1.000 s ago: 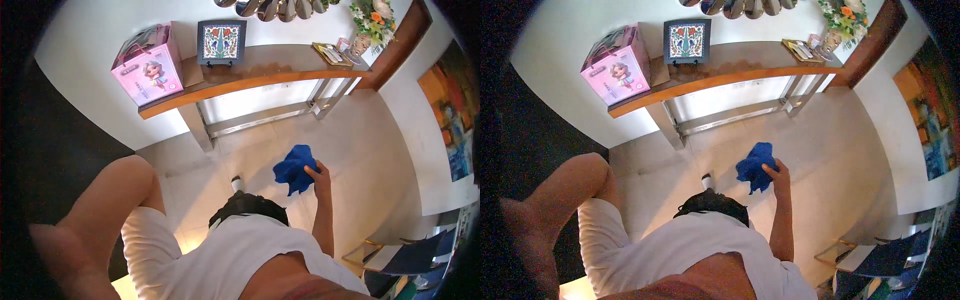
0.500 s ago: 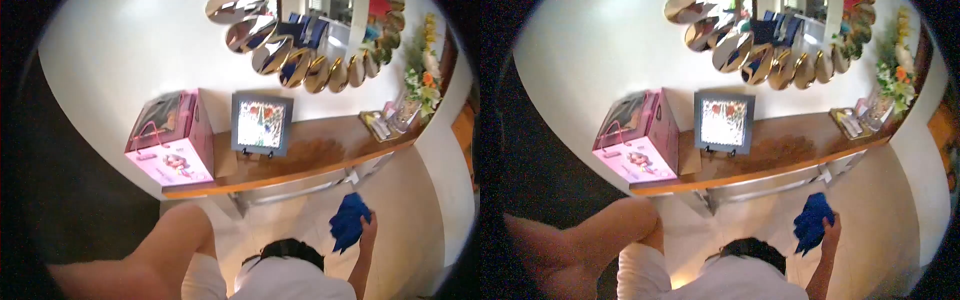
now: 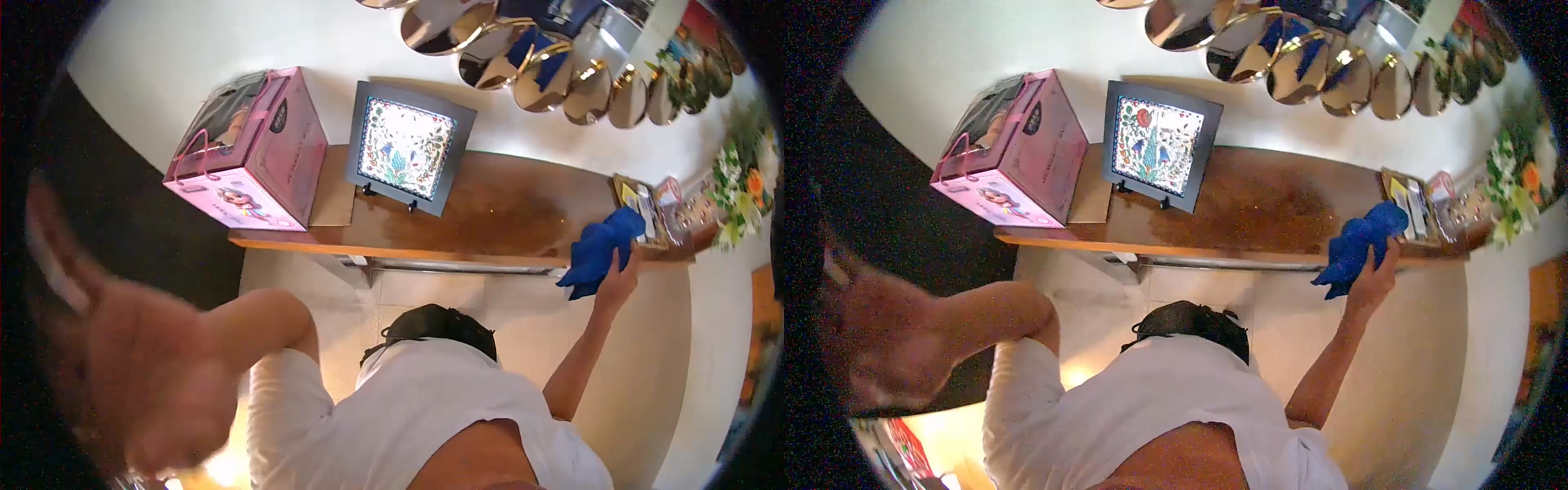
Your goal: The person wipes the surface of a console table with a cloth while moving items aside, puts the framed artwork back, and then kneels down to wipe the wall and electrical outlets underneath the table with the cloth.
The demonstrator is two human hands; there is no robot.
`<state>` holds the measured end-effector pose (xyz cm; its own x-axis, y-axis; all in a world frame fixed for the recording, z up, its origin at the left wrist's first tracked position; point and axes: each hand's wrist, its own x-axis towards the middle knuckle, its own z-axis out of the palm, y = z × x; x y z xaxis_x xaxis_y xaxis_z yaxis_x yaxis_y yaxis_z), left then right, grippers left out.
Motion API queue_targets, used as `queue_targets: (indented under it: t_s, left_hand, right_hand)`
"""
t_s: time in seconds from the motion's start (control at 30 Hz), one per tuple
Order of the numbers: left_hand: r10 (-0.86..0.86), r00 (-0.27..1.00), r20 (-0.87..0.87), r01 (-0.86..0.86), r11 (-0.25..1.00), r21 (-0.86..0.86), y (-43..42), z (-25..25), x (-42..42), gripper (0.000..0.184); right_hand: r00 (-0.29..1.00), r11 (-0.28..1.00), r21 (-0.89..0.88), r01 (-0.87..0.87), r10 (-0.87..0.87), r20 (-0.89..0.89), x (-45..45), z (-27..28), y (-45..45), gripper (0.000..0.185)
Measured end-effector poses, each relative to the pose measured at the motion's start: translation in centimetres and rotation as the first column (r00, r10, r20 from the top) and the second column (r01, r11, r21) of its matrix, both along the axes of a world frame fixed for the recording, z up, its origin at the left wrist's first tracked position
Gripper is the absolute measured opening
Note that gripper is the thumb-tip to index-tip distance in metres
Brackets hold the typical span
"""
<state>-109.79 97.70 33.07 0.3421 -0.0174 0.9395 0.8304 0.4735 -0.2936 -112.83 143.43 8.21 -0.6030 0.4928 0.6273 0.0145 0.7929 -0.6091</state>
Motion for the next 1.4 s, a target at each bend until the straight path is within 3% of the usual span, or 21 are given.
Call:
queue_targets:
  t_s: [0.1, 0.17, 0.2, 0.27, 0.37, 0.5, 0.57, 0.67, 0.73, 0.77, 0.83, 0.9, 0.97, 1.03, 1.1, 1.13, 1.17, 1.23, 1.33, 1.4]
  left_hand:
    - [0.074, 0.958, 0.277, -0.108, 0.988, 0.111, 2.9, -1.7, -2.7, 0.06]
    - [0.053, 0.817, 0.574, -0.194, 0.963, 0.187, 4.6, -4.9, -5.9, 0.055]
    - [-0.067, 0.742, 0.667, -0.119, 0.966, 0.229, 4.1, -6.9, -7.6, 0.049]
    - [-0.232, 0.539, 0.809, -0.177, 0.908, 0.379, 3.5, -10.4, -10.8, 0.047]
    - [-0.277, 0.412, 0.868, -0.223, 0.893, 0.391, 0.6, -17.0, -16.3, 0.043]
    - [-0.324, 0.302, 0.897, -0.235, 0.886, 0.399, -2.4, -25.6, -22.2, 0.044]
    - [-0.318, 0.222, 0.922, -0.275, 0.887, 0.372, -2.2, -27.1, -23.5, 0.046]
    - [-0.263, 0.112, 0.958, -0.331, 0.899, 0.286, -4.2, -30.6, -26.3, 0.057]
    - [-0.217, 0.013, 0.976, -0.345, 0.915, 0.208, -4.3, -31.9, -27.6, 0.062]
    - [-0.27, 0.01, 0.963, -0.328, 0.909, 0.259, -4.1, -32.4, -28.1, 0.064]
    - [-0.377, -0.009, 0.926, -0.279, 0.89, 0.36, -4.1, -32.3, -28.6, 0.069]
    - [-0.366, -0.061, 0.929, -0.264, 0.903, 0.338, -4.4, -32.8, -29.0, 0.067]
    - [-0.395, -0.051, 0.917, -0.209, 0.902, 0.377, -3.9, -32.2, -28.8, 0.065]
    - [-0.372, 0.043, 0.927, -0.258, 0.892, 0.37, -4.0, -33.5, -29.1, 0.061]
    - [-0.216, 0.143, 0.966, -0.397, 0.882, 0.256, -3.5, -33.4, -28.1, 0.058]
    - [-0.11, 0.301, 0.947, -0.436, 0.868, 0.239, -2.4, -32.4, -27.1, 0.054]
    - [0.003, 0.447, 0.895, -0.476, 0.847, 0.235, -0.7, -31.0, -25.9, 0.051]
    - [-0.013, 0.464, 0.886, -0.468, 0.845, 0.258, 2.8, -28.7, -22.8, 0.041]
    - [-0.437, 0.214, 0.874, -0.044, 0.889, 0.456, 7.6, -28.8, -20.0, 0.037]
    - [-0.202, 0.029, 0.979, 0.303, 0.935, 0.184, 12.1, -28.0, -19.8, 0.031]
  right_hand:
    - [0.967, 0.981, 0.043, -0.191, 0.181, 0.178, -4.3, -0.2, -0.1, 0.037]
    - [0.787, 0.93, -0.04, -0.366, 0.332, 0.521, -6.0, -0.3, -1.4, 0.044]
    - [0.701, 0.869, -0.078, -0.489, 0.444, 0.558, -6.7, -0.9, -1.4, 0.047]
    - [0.481, 0.702, -0.168, -0.692, 0.622, 0.618, -8.2, -3.5, -1.2, 0.052]
    - [0.487, 0.717, 0.032, -0.697, 0.439, 0.755, -10.5, -6.0, -1.2, 0.065]
    - [0.52, 0.722, 0.142, -0.677, 0.332, 0.787, -12.2, -10.6, -1.5, 0.084]
    - [0.511, 0.753, 0.136, -0.644, 0.291, 0.809, -12.8, -13.2, -1.7, 0.088]
    - [0.627, 0.76, 0.262, -0.595, 0.236, 0.743, -12.7, -15.7, -2.3, 0.092]
    - [0.672, 0.793, 0.21, -0.572, 0.307, 0.674, -13.0, -17.6, -2.4, 0.094]
    - [0.701, 0.816, 0.19, -0.546, 0.321, 0.637, -12.9, -18.0, -1.5, 0.095]
    - [0.755, 0.873, 0.265, -0.41, 0.161, 0.636, -12.3, -16.9, -1.5, 0.096]
    - [0.765, 0.897, 0.335, -0.29, 0.007, 0.644, -11.7, -16.3, -1.9, 0.098]
    - [0.758, 0.891, 0.352, -0.288, -0.012, 0.652, -11.3, -16.6, -1.9, 0.097]
    - [0.72, 0.901, 0.317, -0.296, -0.008, 0.694, -11.8, -16.1, -2.6, 0.097]
    - [0.665, 0.871, 0.34, -0.355, -0.02, 0.746, -13.3, -15.2, -4.3, 0.095]
    - [0.637, 0.854, 0.347, -0.387, -0.025, 0.771, -14.2, -15.1, -5.1, 0.095]
    - [0.681, 0.837, 0.359, -0.413, 0.022, 0.732, -15.4, -15.7, -5.8, 0.091]
    - [0.749, 0.801, 0.37, -0.472, 0.142, 0.648, -17.4, -16.7, -7.2, 0.081]
    - [0.748, 0.735, 0.367, -0.571, 0.28, 0.602, -20.1, -15.9, -9.2, 0.065]
    - [0.714, 0.693, 0.332, -0.639, 0.374, 0.592, -21.5, -17.0, -8.7, 0.065]
